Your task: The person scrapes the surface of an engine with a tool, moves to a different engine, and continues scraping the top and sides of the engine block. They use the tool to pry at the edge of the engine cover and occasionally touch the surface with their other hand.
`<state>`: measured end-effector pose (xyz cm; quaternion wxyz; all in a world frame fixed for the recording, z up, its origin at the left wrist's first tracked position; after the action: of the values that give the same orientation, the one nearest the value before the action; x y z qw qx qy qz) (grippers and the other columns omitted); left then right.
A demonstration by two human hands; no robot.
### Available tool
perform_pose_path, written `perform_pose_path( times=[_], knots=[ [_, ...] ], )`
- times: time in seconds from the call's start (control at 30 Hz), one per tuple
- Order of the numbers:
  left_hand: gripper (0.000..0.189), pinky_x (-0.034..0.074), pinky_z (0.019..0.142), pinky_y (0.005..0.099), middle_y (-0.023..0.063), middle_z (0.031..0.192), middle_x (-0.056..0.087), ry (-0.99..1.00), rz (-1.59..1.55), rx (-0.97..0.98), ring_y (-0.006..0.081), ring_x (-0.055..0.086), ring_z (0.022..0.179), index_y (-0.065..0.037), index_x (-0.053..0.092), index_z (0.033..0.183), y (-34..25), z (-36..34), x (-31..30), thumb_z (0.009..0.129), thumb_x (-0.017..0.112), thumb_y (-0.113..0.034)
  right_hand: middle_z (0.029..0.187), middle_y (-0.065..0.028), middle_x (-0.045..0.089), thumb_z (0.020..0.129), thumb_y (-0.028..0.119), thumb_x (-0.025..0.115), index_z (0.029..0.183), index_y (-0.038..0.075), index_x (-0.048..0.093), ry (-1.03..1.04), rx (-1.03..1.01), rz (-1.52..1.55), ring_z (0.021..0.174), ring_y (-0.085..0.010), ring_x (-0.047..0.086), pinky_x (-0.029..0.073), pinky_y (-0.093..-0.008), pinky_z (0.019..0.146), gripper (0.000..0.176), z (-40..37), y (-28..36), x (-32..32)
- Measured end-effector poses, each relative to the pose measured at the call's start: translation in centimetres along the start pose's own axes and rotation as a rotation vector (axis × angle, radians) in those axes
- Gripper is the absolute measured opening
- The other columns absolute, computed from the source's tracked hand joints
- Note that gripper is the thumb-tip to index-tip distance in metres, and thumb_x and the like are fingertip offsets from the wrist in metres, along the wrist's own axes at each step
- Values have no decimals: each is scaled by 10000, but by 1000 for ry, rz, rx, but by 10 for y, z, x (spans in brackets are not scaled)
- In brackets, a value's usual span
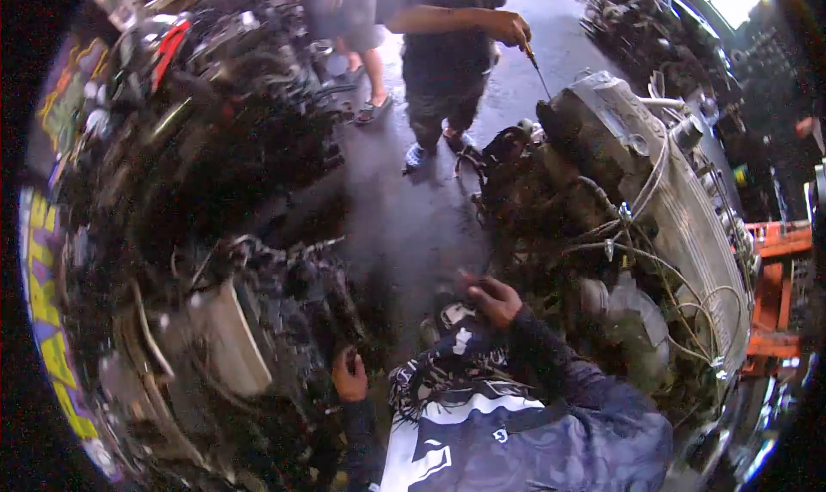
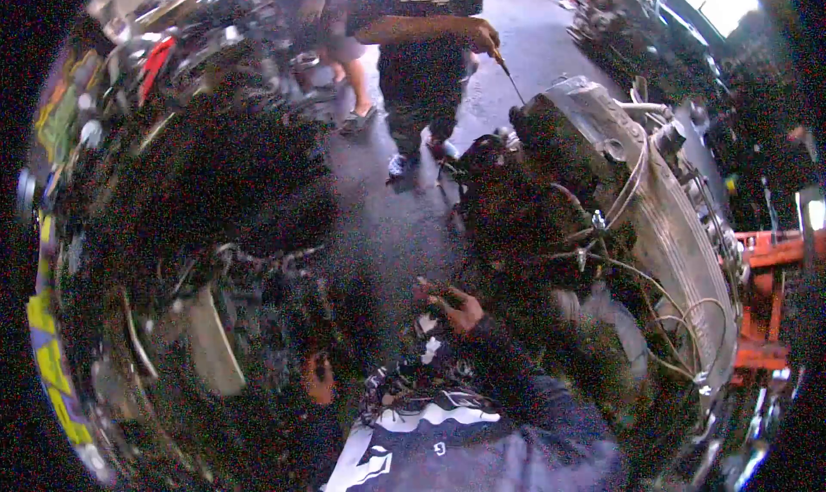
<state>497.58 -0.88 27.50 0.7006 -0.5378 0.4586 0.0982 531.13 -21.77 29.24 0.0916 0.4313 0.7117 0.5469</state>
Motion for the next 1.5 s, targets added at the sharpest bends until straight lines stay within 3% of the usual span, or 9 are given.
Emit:
perform_pose_path(
  times=[0.13, 0.27, 0.37, 0.57, 0.93, 1.07, 1.27, 1.37, 1.5],
  knots=[
    [290, 481, 934, 461, 210, 1135, 662, 17, 139, -96, 401, 620, 1045, -23, 652, 1170, 11, 43, 33, 937, 641, -194, 1003, -44, 724, 965, 263, 679, 1210, -4, 653, 44, 245, -131, 963, -186, 677, 526, -361, 842, 364, 84, -19, 14],
    [288, 469, 947, 465, 219, 1138, 658, 115, 117, 110, 412, 610, 1061, -10, 655, 1159, -39, 158, 75, 930, 640, -185, 860, -83, 723, 943, 426, 675, 1144, 33, 700, -22, 46, -481, 818, -197, 687, 537, -388, 765, 442, 194, 6, -6],
    [287, 467, 934, 478, 223, 1119, 657, 333, 42, 220, 410, 602, 1066, -16, 652, 1151, -105, 213, 93, 913, 640, -175, 783, 0, 651, 956, 433, 657, 1284, 136, 669, -43, 29, -483, 725, -64, 559, 471, -273, 656, 443, 226, 37, -20],
    [254, 504, 878, 447, 189, 1085, 668, 315, 111, 359, 364, 643, 1006, -7, 645, 1134, -126, 336, 97, 930, 640, -159, 899, -100, 726, 930, 459, 662, 1167, 61, 711, -309, 54, -390, 840, -178, 671, 526, -346, 782, 466, 246, 53, -108],
    [306, 528, 870, 382, 175, 1093, 682, 979, -177, 654, 298, 683, 986, -29, 644, 1193, -306, 463, 240, 911, 647, -147, 903, -75, 697, 935, 347, 682, 1047, -16, 670, -946, 169, -387, 831, -157, 624, 505, -347, 773, 380, 169, 64, -163],
    [323, 531, 865, 370, 170, 1076, 681, 1215, -214, 870, 281, 685, 976, -29, 642, 1197, -404, 487, 271, 895, 670, -140, 853, -78, 664, 962, 357, 659, 988, 7, 647, -1376, -67, -421, 709, -156, 613, 506, -355, 654, 351, 147, 8, -171],
    [336, 535, 817, 357, 151, 1040, 681, 1453, -362, 1111, 249, 681, 930, -49, 646, 1201, -505, 496, 295, 876, 695, -115, 790, -84, 657, 964, 381, 640, 1030, 68, 643, -1696, -529, 860, 605, -196, 638, 530, -371, 498, 319, 69, 53, -87],
    [352, 535, 786, 335, 136, 1036, 685, 1424, -348, 1223, 210, 676, 910, -37, 638, 1209, -518, 500, 318, 870, 707, -101, 875, -70, 652, 960, 435, 619, 1142, 110, 616, -1782, -1256, 846, 664, -177, 630, 551, -363, 540, 372, -53, 69, -87],
    [312, 534, 728, 303, 84, 984, 694, 1470, -411, 988, 159, 663, 840, -16, 633, 1204, -528, 522, 328, 899, 674, -70, 874, -18, 649, 941, 479, 635, 1153, 134, 604, -2034, -911, 615, 646, -150, 605, 495, -285, 499, 406, -93, 125, -71]
  ],
)
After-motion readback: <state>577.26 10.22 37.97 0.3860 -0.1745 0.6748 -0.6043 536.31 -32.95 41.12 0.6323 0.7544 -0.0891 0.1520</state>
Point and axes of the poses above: each hand's wrist, its own z-axis towards the middle knuckle, its own x-axis out of the palm, y = z × x, the point moved 10 cm from there along z, towards the middle knuckle
